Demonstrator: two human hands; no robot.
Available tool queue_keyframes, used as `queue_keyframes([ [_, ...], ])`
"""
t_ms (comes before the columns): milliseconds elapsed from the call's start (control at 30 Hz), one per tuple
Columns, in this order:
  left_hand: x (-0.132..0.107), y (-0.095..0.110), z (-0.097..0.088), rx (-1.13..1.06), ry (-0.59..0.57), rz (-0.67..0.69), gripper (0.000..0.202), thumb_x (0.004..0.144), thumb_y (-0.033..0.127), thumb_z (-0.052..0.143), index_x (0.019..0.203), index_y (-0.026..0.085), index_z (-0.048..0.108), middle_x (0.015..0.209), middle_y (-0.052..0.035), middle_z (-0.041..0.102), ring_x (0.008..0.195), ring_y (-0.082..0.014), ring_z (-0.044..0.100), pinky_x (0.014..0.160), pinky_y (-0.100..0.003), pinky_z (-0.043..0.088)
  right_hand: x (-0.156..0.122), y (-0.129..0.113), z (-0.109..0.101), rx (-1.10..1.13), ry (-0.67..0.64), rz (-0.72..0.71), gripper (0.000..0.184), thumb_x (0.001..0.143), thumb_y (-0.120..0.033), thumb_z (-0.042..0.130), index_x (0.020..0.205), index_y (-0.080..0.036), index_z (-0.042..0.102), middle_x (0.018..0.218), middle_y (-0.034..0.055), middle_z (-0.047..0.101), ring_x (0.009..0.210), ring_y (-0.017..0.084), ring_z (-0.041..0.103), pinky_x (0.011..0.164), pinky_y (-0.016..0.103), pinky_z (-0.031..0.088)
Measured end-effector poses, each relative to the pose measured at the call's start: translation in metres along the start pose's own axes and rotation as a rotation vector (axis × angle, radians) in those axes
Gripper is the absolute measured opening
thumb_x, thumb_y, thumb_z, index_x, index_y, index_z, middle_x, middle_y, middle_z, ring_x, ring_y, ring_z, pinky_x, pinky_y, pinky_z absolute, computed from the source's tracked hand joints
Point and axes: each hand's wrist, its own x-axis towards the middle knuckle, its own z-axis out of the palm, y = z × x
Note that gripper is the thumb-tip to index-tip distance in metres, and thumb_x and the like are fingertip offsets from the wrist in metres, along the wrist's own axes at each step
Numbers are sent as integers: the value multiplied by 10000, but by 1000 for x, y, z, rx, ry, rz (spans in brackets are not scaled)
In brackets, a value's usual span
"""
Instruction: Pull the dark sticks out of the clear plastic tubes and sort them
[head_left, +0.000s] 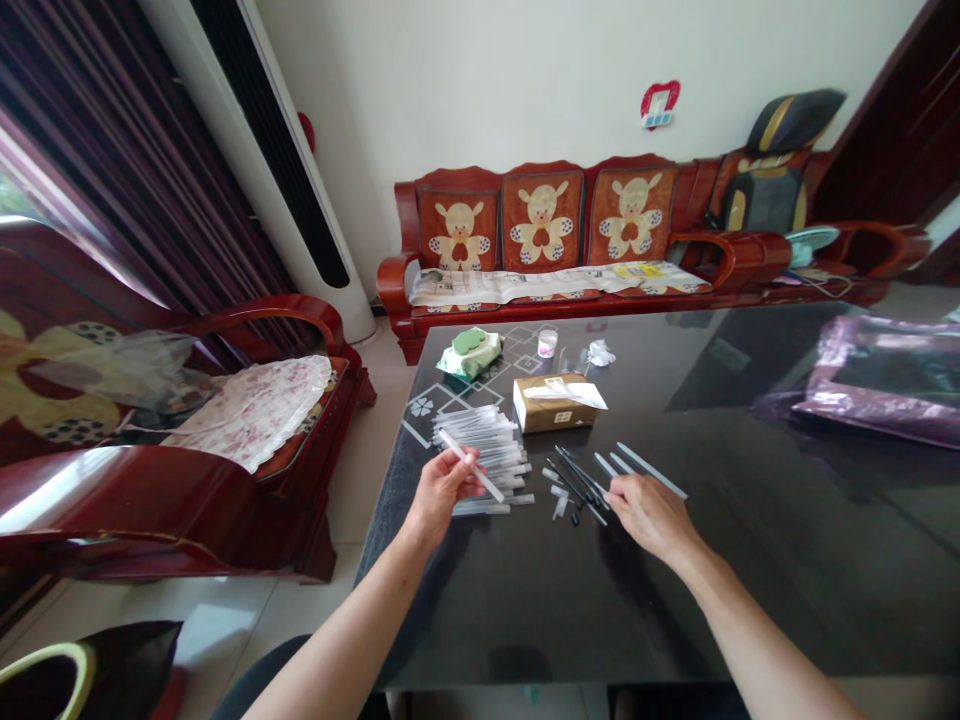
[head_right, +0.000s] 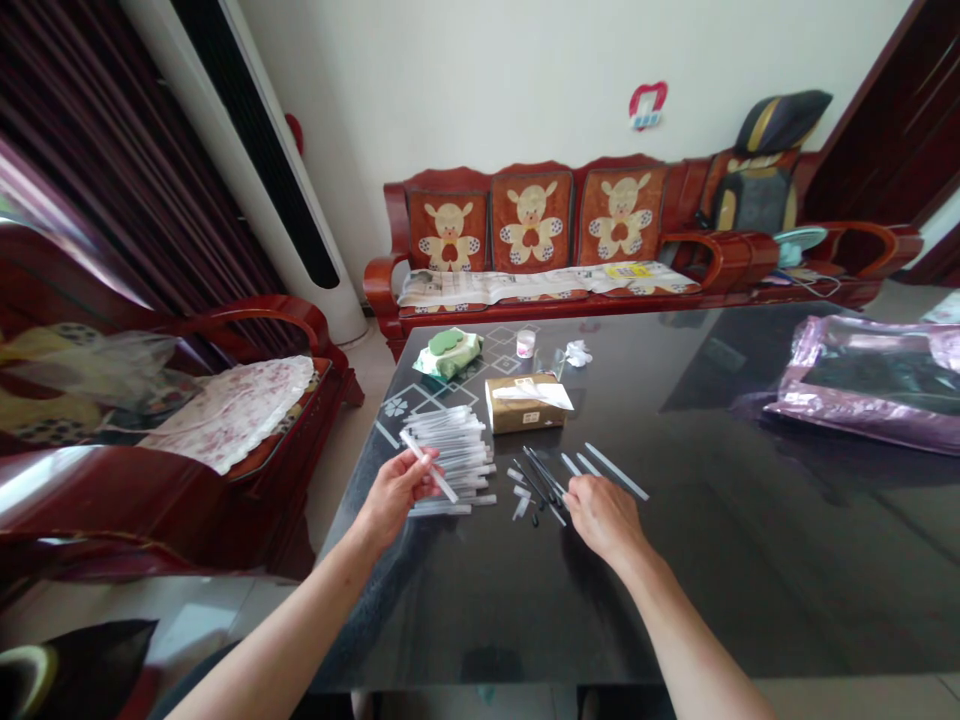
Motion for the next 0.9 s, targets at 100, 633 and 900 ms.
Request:
queue_keyframes([
  [100, -10, -5, 14, 28, -163, -48, 430, 698, 431, 730, 974, 116, 629, 756, -73, 679, 598, -142, 631, 604, -270, 529, 1, -4, 3, -30, -23, 8, 251, 834, -267, 511, 610, -195, 601, 664, 58, 647, 638, 182, 598, 535, 269, 281],
  [633, -34, -13, 42, 76, -348, -32, 287, 710, 355, 736, 854, 115, 673, 631, -21, 591, 549, -110, 555, 509, -209, 434, -30, -92, 16, 1470, -611, 34, 483, 827, -582, 489, 893, -118, 605, 564, 23, 628, 412, 111, 552, 390, 202, 414],
  [900, -23, 11, 25, 23, -238, 38, 256, 778, 352, 671, 887, 120, 682, 694, -47, 638, 605, -118, 593, 626, -246, 497, -33, -93, 14, 1729, -742, 30, 380, 862, -468, 503, 867, -106, 617, 468, -13, 573, 281, 50, 373, 290, 162, 253],
])
